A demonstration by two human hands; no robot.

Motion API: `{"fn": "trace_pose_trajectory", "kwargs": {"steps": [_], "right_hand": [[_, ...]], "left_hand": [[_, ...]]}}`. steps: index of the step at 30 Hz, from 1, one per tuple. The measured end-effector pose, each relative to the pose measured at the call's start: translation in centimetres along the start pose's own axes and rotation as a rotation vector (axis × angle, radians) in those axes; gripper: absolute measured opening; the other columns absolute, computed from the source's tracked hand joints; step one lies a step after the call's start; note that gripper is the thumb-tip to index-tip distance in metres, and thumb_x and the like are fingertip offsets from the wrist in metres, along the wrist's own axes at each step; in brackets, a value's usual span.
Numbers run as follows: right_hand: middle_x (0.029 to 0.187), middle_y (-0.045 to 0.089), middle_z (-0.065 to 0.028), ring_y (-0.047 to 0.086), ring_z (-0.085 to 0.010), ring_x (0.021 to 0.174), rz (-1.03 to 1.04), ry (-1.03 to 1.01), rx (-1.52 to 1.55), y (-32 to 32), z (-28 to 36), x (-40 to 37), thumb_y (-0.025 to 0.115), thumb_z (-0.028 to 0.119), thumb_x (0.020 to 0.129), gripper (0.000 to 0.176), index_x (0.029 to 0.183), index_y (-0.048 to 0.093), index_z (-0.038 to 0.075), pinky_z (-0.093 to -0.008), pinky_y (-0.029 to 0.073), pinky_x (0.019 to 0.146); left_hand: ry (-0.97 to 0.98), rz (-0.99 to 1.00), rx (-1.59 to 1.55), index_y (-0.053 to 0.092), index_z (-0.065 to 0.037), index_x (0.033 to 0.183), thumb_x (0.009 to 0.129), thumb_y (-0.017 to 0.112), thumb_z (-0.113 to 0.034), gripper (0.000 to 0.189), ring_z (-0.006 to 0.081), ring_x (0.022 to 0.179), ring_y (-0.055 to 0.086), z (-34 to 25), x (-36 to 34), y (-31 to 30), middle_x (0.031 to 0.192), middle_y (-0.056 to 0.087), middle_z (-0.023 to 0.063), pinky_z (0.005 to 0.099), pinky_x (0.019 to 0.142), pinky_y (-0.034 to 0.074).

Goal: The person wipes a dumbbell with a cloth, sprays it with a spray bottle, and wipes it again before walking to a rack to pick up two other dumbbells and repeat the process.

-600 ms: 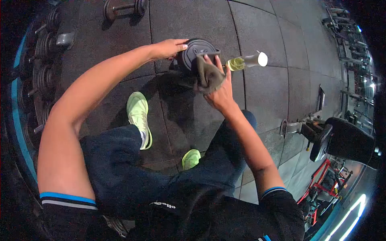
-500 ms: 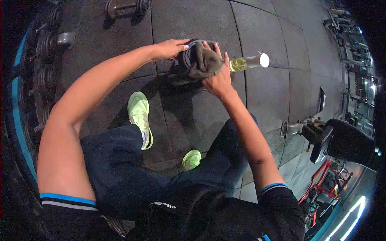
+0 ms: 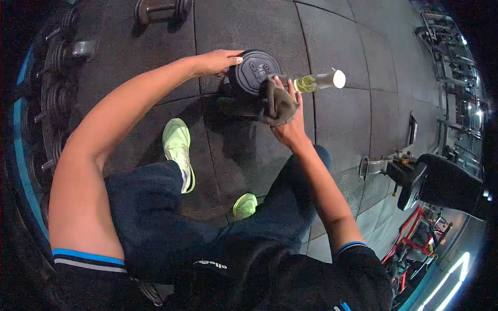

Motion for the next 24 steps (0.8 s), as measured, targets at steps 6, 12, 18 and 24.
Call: {"fn": "trace_pose_trajectory", "kwargs": {"steps": [6,12,18,24], "right_hand": [[0.162,0.035,-0.0112,0.029,-0.0391,0.149,-0.235,0.025,0.277,1.9,-1.8,6.9,0.063,0.028,0.089,0.066,0.151,0.046,0.013,-0.0495,0.028,0.119],[0.099,0.075,-0.0094,0.067,-0.0318,0.108,-0.3,0.128,0.395,1.1,-1.4,11.7,0.072,0.02,0.068,0.038,0.104,0.071,0.007,-0.0425,0.043,0.106],[0.16,0.034,-0.0209,0.029,-0.0397,0.149,-0.189,-0.155,0.036,1.5,3.7,8.8,0.063,0.036,0.082,0.082,0.153,0.038,0.003,-0.0574,0.024,0.12],[0.164,0.031,-0.0143,0.026,-0.0327,0.153,-0.055,-0.189,0.151,0.9,3.7,1.4,0.06,0.043,0.089,0.081,0.157,0.035,0.007,-0.0512,0.022,0.122]], "left_hand": [[-0.003,0.033,-0.093,0.039,-0.025,0.158,0.106,0.051,-0.041,0.056,0.0073,0.072,0.039,0.3,0.2,0.6,0.081,0.045,-0.0067,0.0242,0.064,0.04],[-0.088,-0.028,-0.169,0.04,-0.025,0.158,0.108,0.048,-0.036,0.052,0.0085,0.085,0.043,0.0,-1.3,0.7,0.1,0.054,-0.0073,0.0243,0.074,0.043],[-0.083,0.006,-0.422,0.036,-0.024,0.159,0.109,0.044,-0.041,0.054,0.0126,0.101,0.054,5.0,0.9,1.1,0.125,0.061,-0.0007,0.028,0.078,0.045],[-0.074,0.02,-0.441,0.038,-0.023,0.158,0.106,0.051,-0.045,0.058,0.0113,0.107,0.055,2.6,-0.7,1.8,0.128,0.061,-0.0022,0.03,0.083,0.05]]}}
Point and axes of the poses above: each hand's wrist, its own x-axis towards the middle knuckle, its own y-axis out of the palm, z = x × y, the point moved 6 cm from there along x, towards the middle knuckle
